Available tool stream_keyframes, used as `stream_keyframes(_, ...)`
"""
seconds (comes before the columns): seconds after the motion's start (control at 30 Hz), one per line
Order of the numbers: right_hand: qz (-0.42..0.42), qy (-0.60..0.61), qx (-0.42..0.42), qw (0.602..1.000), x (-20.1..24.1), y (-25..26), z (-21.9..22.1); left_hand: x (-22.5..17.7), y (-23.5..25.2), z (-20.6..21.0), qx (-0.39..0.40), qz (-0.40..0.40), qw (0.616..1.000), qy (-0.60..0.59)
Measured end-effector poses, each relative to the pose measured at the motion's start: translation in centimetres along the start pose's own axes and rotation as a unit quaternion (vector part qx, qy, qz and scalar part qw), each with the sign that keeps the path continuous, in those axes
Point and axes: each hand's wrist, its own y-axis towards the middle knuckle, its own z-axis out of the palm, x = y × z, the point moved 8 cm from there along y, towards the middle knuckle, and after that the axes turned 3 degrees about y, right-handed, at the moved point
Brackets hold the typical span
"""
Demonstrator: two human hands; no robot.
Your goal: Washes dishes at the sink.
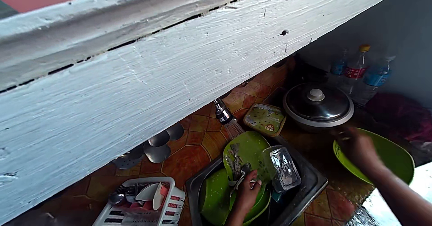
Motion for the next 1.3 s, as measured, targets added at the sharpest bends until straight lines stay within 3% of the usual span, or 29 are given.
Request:
stream_keyframes(0.13,-0.213,-0.052,0.080,0.972,7.2,1.6,10.4,-0.2,-0.5,0.0,0.003,0.001,1.000,-0.007)
stream_keyframes(0.27,-0.250,-0.120,0.159,0.948,9.1,4.3,17.5,-0.2,-1.2,-0.4,0.009,0.007,1.000,-0.005)
stream_keyframes(0.43,-0.356,-0.078,0.021,0.931,11.5,4.9,16.5,0.8,-1.8,-1.2,0.003,0.009,1.000,-0.010)
stream_keyframes(0.53,-0.307,-0.037,-0.081,0.947,12.6,5.5,12.9,0.7,-1.7,-0.8,0.013,0.001,1.000,-0.008)
stream_keyframes(0.67,-0.179,0.016,-0.139,0.974,11.9,7.6,8.1,-2.1,-0.7,0.9,0.050,0.031,0.998,0.011)
stream_keyframes(0.9,-0.158,0.105,-0.267,0.945,8.6,4.3,-1.4,-9.1,3.0,2.3,0.020,0.078,0.993,0.089)
stream_keyframes(1.0,-0.125,0.135,-0.248,0.951,6.9,1.6,-5.1,-11.2,5.2,2.3,-0.022,0.065,0.994,0.085)
stream_keyframes(1.1,-0.082,0.159,-0.188,0.966,4.7,-0.7,-6.5,-13.2,7.0,2.3,-0.068,0.041,0.983,0.168)
stream_keyframes(1.2,-0.028,0.204,-0.101,0.973,2.5,-2.4,-5.6,-14.0,8.8,2.6,-0.083,-0.009,0.965,0.249)
stream_keyframes(1.3,0.049,0.272,-0.049,0.960,-0.2,-4.2,-2.3,-13.8,10.6,3.6,-0.065,-0.005,0.963,0.263)
